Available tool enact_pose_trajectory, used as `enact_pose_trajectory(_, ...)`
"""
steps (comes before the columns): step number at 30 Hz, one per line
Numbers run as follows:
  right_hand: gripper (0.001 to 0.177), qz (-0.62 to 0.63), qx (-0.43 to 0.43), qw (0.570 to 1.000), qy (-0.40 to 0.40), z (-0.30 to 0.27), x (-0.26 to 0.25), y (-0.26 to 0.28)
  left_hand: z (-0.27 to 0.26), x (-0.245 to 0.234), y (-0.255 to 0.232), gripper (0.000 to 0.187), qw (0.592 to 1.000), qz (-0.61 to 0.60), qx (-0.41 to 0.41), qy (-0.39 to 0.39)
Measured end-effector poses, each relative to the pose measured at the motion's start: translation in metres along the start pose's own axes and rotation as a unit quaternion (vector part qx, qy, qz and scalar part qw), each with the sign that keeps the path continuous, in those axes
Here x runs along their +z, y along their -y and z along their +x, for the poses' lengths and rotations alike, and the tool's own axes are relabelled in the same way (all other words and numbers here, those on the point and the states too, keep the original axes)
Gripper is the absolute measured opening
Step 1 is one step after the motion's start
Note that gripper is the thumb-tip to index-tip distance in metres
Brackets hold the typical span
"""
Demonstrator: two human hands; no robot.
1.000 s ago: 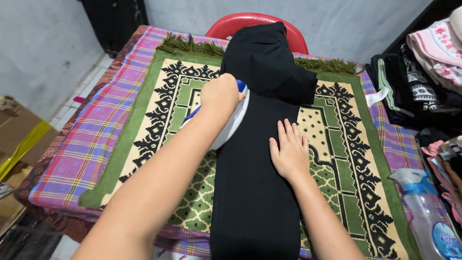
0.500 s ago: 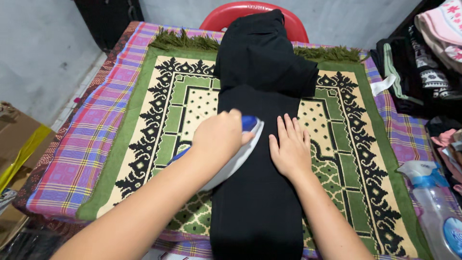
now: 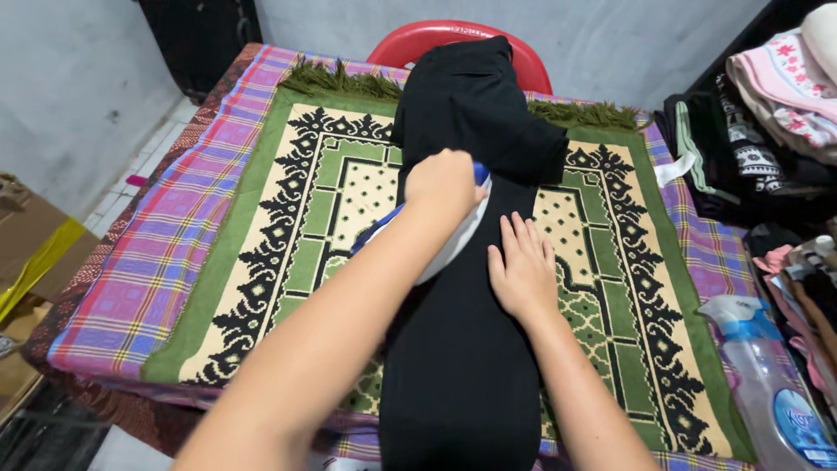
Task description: The person irons a pair of black trousers laid on a patterned mat. They smooth the fabric with their hands, use a blue and white iron to press the legs and waist, and occasionally spray water from a bottle onto the trousers before continuing to iron.
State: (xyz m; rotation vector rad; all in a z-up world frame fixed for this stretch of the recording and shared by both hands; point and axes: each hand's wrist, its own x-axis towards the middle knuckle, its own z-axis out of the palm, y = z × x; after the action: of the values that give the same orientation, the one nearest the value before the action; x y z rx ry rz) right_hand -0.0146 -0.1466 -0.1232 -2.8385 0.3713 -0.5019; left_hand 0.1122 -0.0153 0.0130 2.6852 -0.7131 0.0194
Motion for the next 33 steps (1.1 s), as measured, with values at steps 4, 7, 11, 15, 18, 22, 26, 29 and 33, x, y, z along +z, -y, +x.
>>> enact_pose_trajectory(4, 0.059, 0.036, -0.002, 0.999, -0.022, -0.004, 0.002, -0.008, -0.052, -0.005, 0.011, 0.049, 0.998, -0.009, 0.068, 0.01)
enact_pose_trajectory(7, 0.057, 0.052, -0.006, 0.998, -0.042, -0.004, 0.005, -0.011, -0.087, -0.008, 0.012, 0.051, 0.995, -0.001, 0.104, 0.014)
enact_pose_trajectory(11, 0.056, 0.067, -0.012, 0.995, -0.071, -0.001, 0.006, -0.015, -0.083, -0.004, 0.006, 0.051, 0.997, 0.013, 0.078, 0.022)
enact_pose_trajectory(15, 0.055, 0.076, 0.018, 0.994, -0.07, 0.002, 0.005, -0.016, -0.037, 0.011, -0.009, 0.048, 0.997, 0.003, 0.065, -0.046)
enact_pose_trajectory(18, 0.054, 0.087, 0.041, 0.992, -0.077, 0.003, 0.003, -0.017, 0.001, 0.019, -0.022, 0.044, 0.999, -0.03, 0.011, -0.023)
enact_pose_trajectory(22, 0.052, 0.089, 0.037, 0.991, -0.097, 0.003, 0.005, -0.02, 0.024, 0.02, -0.031, 0.041, 0.999, -0.043, -0.032, 0.008)
enact_pose_trajectory(26, 0.052, 0.133, 0.014, 0.983, -0.127, 0.004, 0.01, -0.027, 0.005, 0.009, -0.025, 0.04, 1.0, -0.017, 0.011, 0.016)
enact_pose_trajectory(29, 0.053, 0.207, 0.016, 0.968, -0.138, 0.004, 0.013, -0.037, -0.029, 0.0, -0.013, 0.052, 0.995, 0.009, 0.085, 0.049)
enact_pose_trajectory(33, 0.056, 0.316, 0.069, 0.94, -0.107, 0.007, 0.016, -0.047, -0.079, -0.008, -0.006, 0.053, 0.994, 0.007, 0.095, 0.049)
